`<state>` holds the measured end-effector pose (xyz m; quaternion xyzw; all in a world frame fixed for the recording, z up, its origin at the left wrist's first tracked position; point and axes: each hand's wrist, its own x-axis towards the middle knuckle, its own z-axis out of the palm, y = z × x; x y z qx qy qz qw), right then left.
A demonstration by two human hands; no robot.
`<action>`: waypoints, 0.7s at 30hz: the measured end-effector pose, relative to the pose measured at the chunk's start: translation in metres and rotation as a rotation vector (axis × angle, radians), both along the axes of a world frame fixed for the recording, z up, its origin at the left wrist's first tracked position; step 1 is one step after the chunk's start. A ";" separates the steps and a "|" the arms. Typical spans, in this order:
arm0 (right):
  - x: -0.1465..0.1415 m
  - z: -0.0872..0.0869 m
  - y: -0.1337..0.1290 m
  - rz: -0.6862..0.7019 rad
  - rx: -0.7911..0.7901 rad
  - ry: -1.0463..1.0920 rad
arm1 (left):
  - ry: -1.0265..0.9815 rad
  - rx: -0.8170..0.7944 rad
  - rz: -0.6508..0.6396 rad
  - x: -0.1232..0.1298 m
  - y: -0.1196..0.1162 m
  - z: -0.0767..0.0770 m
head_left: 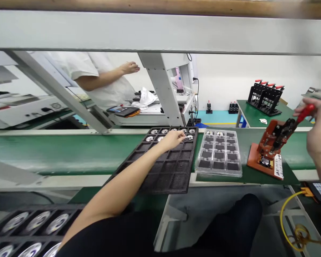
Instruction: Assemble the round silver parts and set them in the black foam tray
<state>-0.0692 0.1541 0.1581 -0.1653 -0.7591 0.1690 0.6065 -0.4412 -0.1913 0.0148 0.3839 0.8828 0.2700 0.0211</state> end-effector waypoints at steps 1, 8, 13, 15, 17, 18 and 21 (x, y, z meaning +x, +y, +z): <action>0.009 -0.011 -0.013 -0.008 0.006 0.044 | 0.009 -0.012 -0.015 0.003 0.002 -0.010; 0.038 -0.080 -0.030 0.179 -0.006 -0.053 | 0.029 -0.106 -0.102 0.006 0.009 -0.047; 0.039 -0.087 -0.026 0.215 -0.037 -0.069 | 0.053 -0.122 -0.174 -0.003 0.038 -0.032; 0.042 -0.087 -0.027 0.211 -0.017 -0.127 | 0.076 -0.097 -0.211 -0.001 0.068 -0.024; 0.049 -0.089 -0.030 0.173 0.023 -0.209 | 0.081 -0.087 -0.247 0.004 0.107 -0.020; 0.054 -0.090 -0.032 0.137 0.054 -0.234 | 0.075 -0.091 -0.260 0.007 0.128 -0.019; 0.078 -0.094 -0.042 -0.011 0.130 -0.213 | 0.040 -0.121 -0.263 0.018 0.182 -0.019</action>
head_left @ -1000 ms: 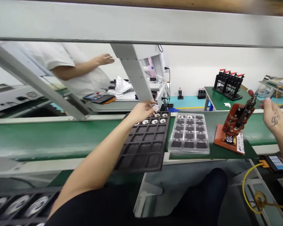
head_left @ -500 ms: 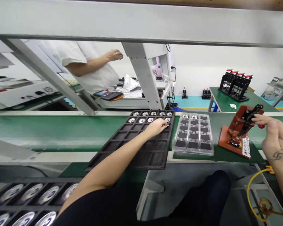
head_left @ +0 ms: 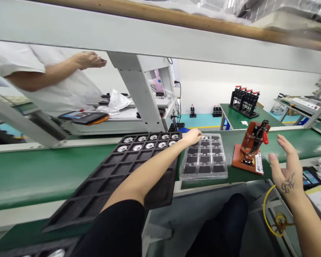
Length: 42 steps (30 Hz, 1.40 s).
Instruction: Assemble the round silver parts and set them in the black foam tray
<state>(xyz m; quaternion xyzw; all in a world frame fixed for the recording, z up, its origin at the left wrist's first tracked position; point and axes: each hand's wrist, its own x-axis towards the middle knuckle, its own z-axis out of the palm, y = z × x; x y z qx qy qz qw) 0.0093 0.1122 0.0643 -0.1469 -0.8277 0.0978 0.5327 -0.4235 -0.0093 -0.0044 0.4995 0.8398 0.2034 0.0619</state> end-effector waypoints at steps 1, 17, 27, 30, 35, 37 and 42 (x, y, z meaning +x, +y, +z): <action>0.011 -0.002 -0.004 -0.051 0.002 0.014 | -0.014 -0.011 0.006 0.003 0.013 0.000; 0.104 -0.021 -0.058 -0.043 -0.667 -0.096 | -0.110 0.466 -0.651 0.200 0.022 0.067; 0.125 0.003 -0.074 0.057 -0.811 0.040 | 0.193 0.948 -1.301 0.333 0.055 0.089; 0.147 0.004 -0.076 -0.024 -0.805 0.063 | 0.256 0.957 -1.380 0.358 0.065 0.092; 0.193 -0.006 -0.075 -0.204 -0.810 0.123 | 0.112 0.834 -1.553 0.407 0.090 0.091; 0.218 -0.010 -0.075 -0.330 -0.785 0.142 | -0.026 0.688 -1.601 0.427 0.111 0.093; 0.280 -0.008 -0.084 -0.682 -0.651 0.219 | -0.146 0.433 -1.514 0.478 0.199 0.113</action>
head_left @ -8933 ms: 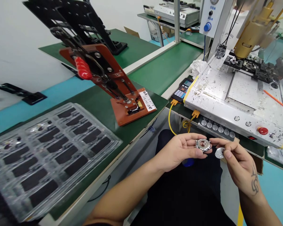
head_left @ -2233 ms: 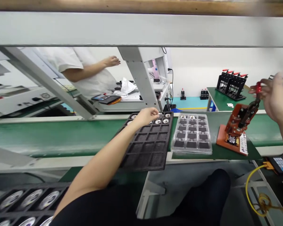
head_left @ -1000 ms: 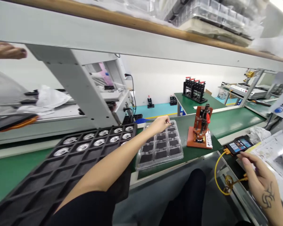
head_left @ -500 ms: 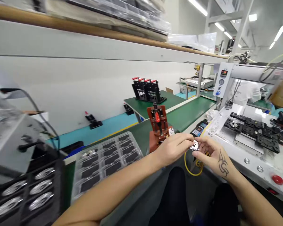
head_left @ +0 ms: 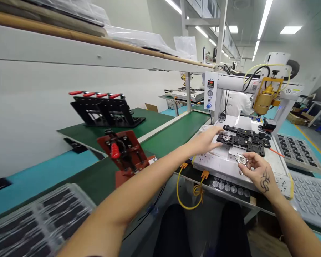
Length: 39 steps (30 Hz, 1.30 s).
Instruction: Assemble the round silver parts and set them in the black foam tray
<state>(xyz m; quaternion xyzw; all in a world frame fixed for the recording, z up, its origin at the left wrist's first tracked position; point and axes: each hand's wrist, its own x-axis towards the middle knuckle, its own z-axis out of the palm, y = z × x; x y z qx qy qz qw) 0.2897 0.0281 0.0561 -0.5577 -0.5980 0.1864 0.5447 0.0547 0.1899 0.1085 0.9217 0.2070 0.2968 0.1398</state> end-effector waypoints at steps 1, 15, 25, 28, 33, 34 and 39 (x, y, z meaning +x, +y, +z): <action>0.009 0.001 -0.003 -0.038 0.003 -0.014 | 0.053 -0.056 0.034 0.011 0.019 0.005; 0.060 0.011 -0.013 -0.164 0.027 -0.106 | 0.402 -0.297 -0.012 0.070 0.105 0.017; 0.034 0.039 0.142 0.038 -0.028 -0.608 | -0.047 -0.283 -0.050 0.030 0.066 0.034; 0.029 0.038 0.173 0.110 -0.104 -0.665 | -0.156 -0.303 -0.063 0.006 0.043 0.036; 0.027 0.036 0.188 0.182 -0.182 -0.746 | -0.174 -0.331 -0.006 -0.038 0.006 0.028; 0.028 0.035 0.187 0.189 -0.188 -0.760 | -0.177 -0.340 0.004 -0.046 -0.001 0.025; 0.029 0.031 0.188 0.174 -0.168 -0.824 | -0.176 -0.378 0.061 -0.077 -0.032 0.007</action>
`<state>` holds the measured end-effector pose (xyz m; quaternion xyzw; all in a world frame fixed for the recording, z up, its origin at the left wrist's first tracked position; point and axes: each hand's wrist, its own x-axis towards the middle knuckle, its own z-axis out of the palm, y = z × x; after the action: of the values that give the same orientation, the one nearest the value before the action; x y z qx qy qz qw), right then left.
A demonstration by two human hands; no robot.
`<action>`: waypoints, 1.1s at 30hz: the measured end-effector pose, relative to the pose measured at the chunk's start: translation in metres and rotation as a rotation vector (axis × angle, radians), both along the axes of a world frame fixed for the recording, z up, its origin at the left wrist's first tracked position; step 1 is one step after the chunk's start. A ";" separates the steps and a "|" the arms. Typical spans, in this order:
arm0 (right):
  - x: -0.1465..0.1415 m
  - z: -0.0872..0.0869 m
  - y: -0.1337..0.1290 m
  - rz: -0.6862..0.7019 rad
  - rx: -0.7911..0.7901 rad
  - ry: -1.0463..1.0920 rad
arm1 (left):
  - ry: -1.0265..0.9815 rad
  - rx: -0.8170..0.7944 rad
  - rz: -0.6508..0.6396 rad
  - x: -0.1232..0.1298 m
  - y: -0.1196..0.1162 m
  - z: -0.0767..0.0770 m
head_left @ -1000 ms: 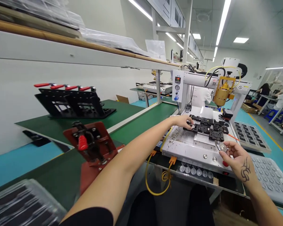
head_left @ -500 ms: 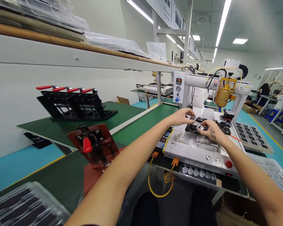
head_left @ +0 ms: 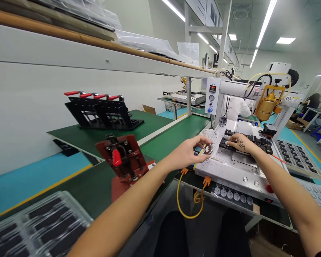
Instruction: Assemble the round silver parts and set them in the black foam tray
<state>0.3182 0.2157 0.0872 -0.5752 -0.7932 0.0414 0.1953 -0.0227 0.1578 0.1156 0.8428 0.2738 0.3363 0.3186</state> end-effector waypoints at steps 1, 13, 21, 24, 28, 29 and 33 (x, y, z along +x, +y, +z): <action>-0.001 -0.001 0.001 -0.008 0.014 -0.013 | -0.012 -0.006 0.009 -0.003 -0.006 -0.003; 0.031 -0.014 -0.163 -0.343 0.572 0.131 | -0.130 -0.174 0.031 0.002 -0.060 -0.063; 0.086 -0.112 -0.283 -0.808 0.627 0.113 | -0.140 -0.441 -0.011 0.023 -0.081 -0.130; 0.076 -0.130 -0.285 -0.811 0.700 0.126 | -0.072 -0.426 -0.139 0.062 -0.089 -0.144; 0.037 -0.148 -0.290 -0.547 0.549 0.169 | 0.060 -0.293 -0.355 0.120 -0.091 -0.169; 0.026 -0.155 -0.291 -0.448 0.449 0.167 | 0.084 -0.252 -0.381 0.132 -0.090 -0.176; 0.001 -0.186 -0.294 -0.278 0.269 0.145 | 0.148 -0.134 -0.384 0.153 -0.085 -0.202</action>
<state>0.3190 -0.0786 -0.0989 -0.6435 -0.6885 -0.0511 0.3306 0.1301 0.0729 -0.0869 0.8788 0.1529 0.1876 0.4113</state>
